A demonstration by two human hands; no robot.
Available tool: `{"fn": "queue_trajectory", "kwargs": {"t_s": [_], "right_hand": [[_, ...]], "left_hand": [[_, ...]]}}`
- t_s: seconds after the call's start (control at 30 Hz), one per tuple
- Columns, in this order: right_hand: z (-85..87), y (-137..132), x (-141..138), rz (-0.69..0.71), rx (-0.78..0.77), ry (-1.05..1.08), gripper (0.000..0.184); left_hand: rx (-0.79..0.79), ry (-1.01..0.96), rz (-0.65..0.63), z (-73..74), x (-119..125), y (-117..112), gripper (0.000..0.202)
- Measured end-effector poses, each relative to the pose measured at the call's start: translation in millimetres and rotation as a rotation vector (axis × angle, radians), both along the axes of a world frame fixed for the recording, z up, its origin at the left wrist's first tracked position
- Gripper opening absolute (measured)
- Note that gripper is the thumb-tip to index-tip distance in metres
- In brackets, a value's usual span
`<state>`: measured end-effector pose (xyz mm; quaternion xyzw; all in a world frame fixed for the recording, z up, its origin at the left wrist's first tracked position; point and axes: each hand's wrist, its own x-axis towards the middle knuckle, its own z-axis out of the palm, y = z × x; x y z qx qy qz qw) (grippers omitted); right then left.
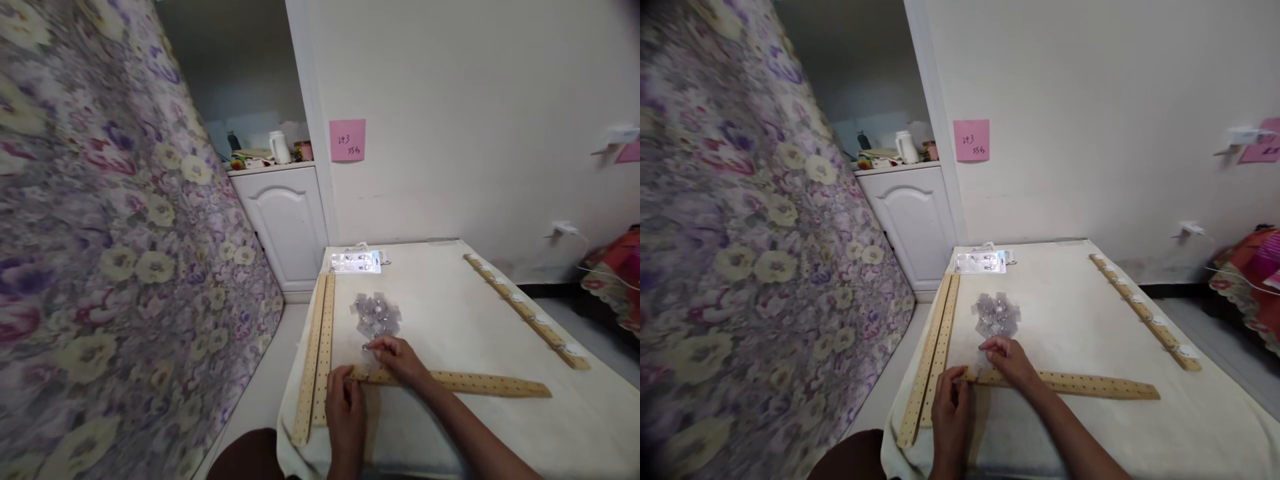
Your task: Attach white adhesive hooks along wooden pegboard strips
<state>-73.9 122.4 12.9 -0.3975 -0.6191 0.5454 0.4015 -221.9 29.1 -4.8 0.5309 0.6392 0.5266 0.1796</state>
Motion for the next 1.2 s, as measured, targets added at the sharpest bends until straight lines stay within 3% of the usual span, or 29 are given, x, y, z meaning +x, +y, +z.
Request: {"fn": "queue_trajectory", "kwargs": {"t_s": [0.33,0.77,1.2], "right_hand": [[0.2,9.2,-27.6,0.156,0.245,-0.256,0.024],[-24.2,13.7,-33.5,0.073,0.376,-0.44,0.024],[-23.4,8.0,-33.5,0.012,0.433,-0.456,0.023]], "left_hand": [[-0.007,0.11,0.053,-4.8,3.7,-13.8,0.03],[-0.005,0.133,-0.023,-11.3,1.7,-17.7,0.033],[-0.013,0.187,-0.065,-17.9,1.1,-19.1,0.038]]}}
